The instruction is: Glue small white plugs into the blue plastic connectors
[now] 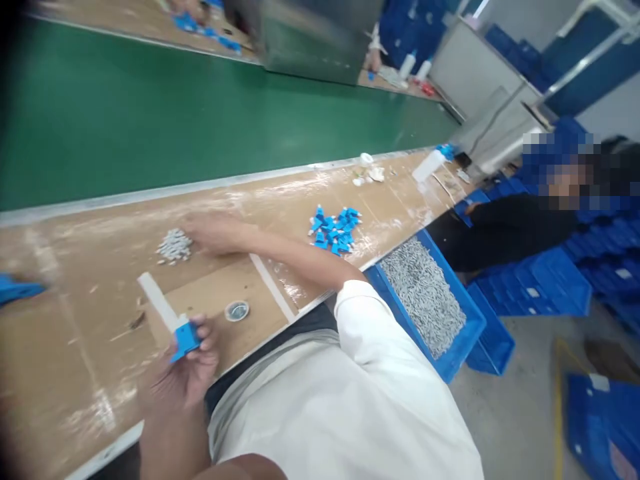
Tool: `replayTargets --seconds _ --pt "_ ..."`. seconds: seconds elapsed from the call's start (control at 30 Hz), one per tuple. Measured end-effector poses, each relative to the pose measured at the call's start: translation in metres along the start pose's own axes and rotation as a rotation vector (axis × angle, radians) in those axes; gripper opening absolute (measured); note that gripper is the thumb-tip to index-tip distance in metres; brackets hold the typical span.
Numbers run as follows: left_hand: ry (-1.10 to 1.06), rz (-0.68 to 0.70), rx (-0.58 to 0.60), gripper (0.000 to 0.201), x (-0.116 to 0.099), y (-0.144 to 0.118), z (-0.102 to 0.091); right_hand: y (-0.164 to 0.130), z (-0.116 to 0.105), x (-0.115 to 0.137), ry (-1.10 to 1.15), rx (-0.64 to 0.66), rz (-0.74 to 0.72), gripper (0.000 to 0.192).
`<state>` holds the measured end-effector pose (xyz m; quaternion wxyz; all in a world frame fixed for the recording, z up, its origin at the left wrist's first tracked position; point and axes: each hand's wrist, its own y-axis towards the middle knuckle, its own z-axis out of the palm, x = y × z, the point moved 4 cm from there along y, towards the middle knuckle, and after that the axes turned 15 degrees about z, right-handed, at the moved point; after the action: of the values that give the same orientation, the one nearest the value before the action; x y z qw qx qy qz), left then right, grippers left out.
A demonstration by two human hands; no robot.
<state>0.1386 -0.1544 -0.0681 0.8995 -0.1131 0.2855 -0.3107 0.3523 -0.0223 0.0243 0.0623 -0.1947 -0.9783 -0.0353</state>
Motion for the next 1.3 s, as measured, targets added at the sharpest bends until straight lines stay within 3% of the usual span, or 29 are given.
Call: replayTargets --seconds 0.13,0.23,0.37,0.43,0.53,0.7,0.93,1.3 --pt "0.02 -0.015 0.02 0.041 -0.007 0.0 0.006 -0.007 0.002 0.007 0.119 0.25 -0.198 0.017" --pt "-0.029 0.061 -0.011 0.041 -0.009 -0.008 0.014 -0.023 -0.015 -0.002 0.53 0.348 -0.063 0.027" --pt "-0.03 0.02 0.037 0.032 -0.006 -0.015 0.036 -0.052 -0.03 -0.022 0.786 0.447 -0.157 0.017" --pt "-0.017 -0.003 0.101 0.034 -0.007 -0.013 0.05 -0.062 -0.028 -0.037 1.199 0.584 -0.045 0.019" --pt "-0.029 0.018 0.165 0.042 -0.01 -0.009 0.068 -0.083 -0.025 -0.048 1.475 0.719 0.093 0.031" --pt "0.034 0.06 0.203 0.041 -0.006 -0.005 0.08 -0.112 -0.033 -0.045 1.554 0.707 0.199 0.036" --pt "0.155 0.223 0.19 0.051 -0.009 0.002 0.084 -0.123 -0.044 -0.038 1.541 0.652 0.151 0.035" --pt "0.287 0.309 0.172 0.053 -0.01 0.0 0.084 -0.133 -0.039 -0.031 1.478 0.643 0.139 0.04"
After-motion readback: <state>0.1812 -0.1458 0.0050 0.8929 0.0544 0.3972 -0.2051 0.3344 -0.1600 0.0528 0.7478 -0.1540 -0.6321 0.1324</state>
